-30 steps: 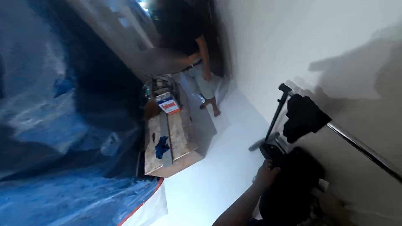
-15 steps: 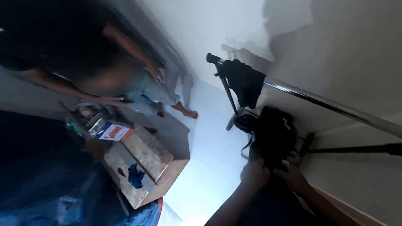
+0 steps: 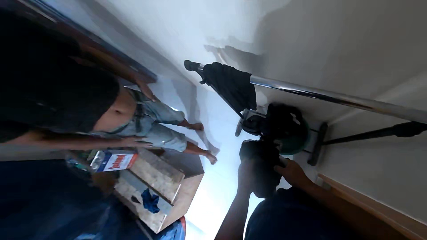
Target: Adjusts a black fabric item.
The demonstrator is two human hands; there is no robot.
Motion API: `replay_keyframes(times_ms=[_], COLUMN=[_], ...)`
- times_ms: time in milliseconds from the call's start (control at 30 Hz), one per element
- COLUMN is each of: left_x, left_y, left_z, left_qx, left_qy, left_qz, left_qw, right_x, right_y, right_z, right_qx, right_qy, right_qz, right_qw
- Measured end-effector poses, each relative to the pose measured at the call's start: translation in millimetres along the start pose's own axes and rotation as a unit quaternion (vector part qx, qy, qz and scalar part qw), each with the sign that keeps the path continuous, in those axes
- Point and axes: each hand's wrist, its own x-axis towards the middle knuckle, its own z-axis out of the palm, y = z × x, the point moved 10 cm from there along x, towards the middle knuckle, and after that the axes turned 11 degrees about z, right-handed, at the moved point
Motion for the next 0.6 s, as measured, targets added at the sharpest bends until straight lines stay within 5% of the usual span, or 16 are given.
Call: replay_keyframes(times_ms=[200, 400, 600], left_x=[-3, -3, -7], left_y=[45, 55, 59], left_z=[-9, -14, -1], left_qx=[0.347, 0.339, 0.331], left_qy=[-0.092, -0.115, -0.154], left_qz=[0.031, 0.045, 0.11], left_qw=[0.933, 0.933, 0.924], right_x=[-9, -24, -20], right_y=[-24, -44, -36], right_z=[11, 5, 39], right_qx=[-0.077, -0.177, -0.194], right_qy=[-0.023, -0.034, -0.179], right_qz=[-0.02, -0.02, 0.016], right_qw=[0.997, 0.983, 0.964])
